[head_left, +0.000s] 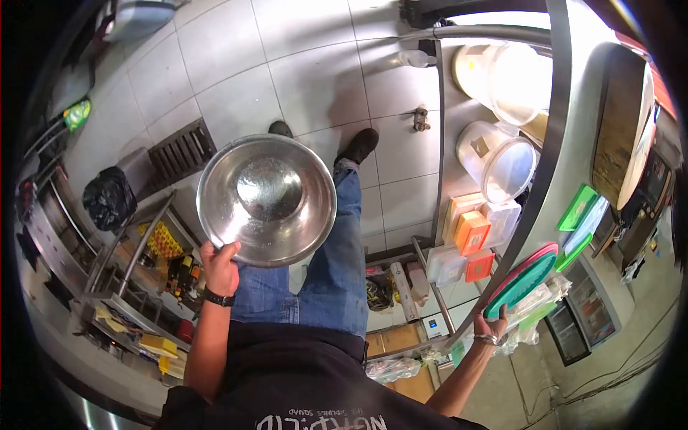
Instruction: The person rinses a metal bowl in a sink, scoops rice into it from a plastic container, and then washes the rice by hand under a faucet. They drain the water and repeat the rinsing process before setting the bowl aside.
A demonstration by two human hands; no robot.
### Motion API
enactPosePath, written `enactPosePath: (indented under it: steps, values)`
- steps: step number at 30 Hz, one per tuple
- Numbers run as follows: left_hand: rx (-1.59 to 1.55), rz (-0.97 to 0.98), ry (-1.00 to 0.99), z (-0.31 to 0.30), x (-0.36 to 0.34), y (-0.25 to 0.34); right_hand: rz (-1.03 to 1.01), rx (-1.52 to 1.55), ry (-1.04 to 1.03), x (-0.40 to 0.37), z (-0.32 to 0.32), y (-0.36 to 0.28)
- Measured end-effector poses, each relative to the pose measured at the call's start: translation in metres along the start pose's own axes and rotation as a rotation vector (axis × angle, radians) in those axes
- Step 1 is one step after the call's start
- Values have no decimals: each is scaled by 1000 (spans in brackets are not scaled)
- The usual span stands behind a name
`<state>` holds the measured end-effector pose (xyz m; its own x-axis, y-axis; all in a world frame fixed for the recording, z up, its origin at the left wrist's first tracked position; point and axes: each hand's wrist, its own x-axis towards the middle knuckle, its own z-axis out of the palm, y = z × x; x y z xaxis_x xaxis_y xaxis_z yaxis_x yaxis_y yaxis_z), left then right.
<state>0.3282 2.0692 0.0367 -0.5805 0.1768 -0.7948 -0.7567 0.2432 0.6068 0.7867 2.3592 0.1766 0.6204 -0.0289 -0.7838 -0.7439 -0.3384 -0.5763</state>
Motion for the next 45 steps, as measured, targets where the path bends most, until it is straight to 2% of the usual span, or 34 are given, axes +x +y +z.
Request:
enactPosePath:
  steps: [2, 4, 7, 10, 11, 12, 14, 16, 18, 20, 22, 23, 24, 26, 27, 29, 30, 31, 34, 35, 36, 38, 40, 41, 45]
  values:
    - [40, 41, -46, -3, 1, -1, -103, -234, 1, 11, 4, -12]
    - [20, 18, -62, -6, 0, 0, -74, -270, -76, 36, -2, -26]
    - [-14, 6, -21, -1, -1, 2, 32, -121, -121, 37, -4, -20]
    - [-8, 16, 3, -5, 1, -1, 406, 410, -304, 37, -10, -5]
    - [-9, 15, 2, -4, 1, -1, 189, 334, -424, 49, -16, -2]
    - [-22, 8, 8, -3, 1, 0, 189, 333, -424, 56, -22, -4]
    - [-35, 4, 10, -2, 2, 2, 49, 186, -779, 42, -28, 31]
    - [-6, -2, -1, -4, 2, 3, 63, 207, -774, 34, -33, 48]
    - [12, 5, -44, -17, 5, -2, 76, 142, -863, 28, -37, 63]
    - [31, 8, -88, -19, 6, -3, 195, 45, -902, 19, -49, 79]
    - [46, 26, -42, -13, 7, -1, 57, -349, -951, 32, -67, 82]
    - [49, 26, -40, -14, 9, -3, -20, -456, -796, 40, -73, 84]
    - [50, 24, -50, -18, 11, -7, -79, -657, -922, 7, -46, 110]
    - [57, 21, -53, -24, 12, -14, -40, -1038, -842, 100, -52, 89]
    - [50, 10, -53, -26, 13, -18, -216, -1113, -878, 113, -31, 103]
    - [43, 3, -48, -26, 13, -21, -321, -1187, -1034, 188, 37, 112]
    - [21, -2, -12, -20, 10, -21, -237, -856, -1047, 94, 93, 168]
    - [-1, -7, 24, -17, 7, -21, -213, -612, -925, 177, 129, 149]
    - [65, 12, 39, -17, 2, -27, 27, -347, -1195, 182, 246, 147]
    - [66, 10, 43, -19, 2, -30, -133, -300, -1220, 151, 277, 160]
    - [60, 1, 41, -23, 1, -35, -12, -261, -1314, 173, 311, 147]
    - [52, -12, 37, -19, -2, -39, 162, -180, -1149, 184, 371, 141]
    - [40, 2, 116, -2, -5, -37, 195, -183, -1217, 179, 397, 149]
    - [37, 2, 119, 3, -7, -38, 67, -288, -1075, 176, 405, 155]
    - [-28, -30, 111, 16, -14, -44, -204, -482, -822, 166, 411, 159]
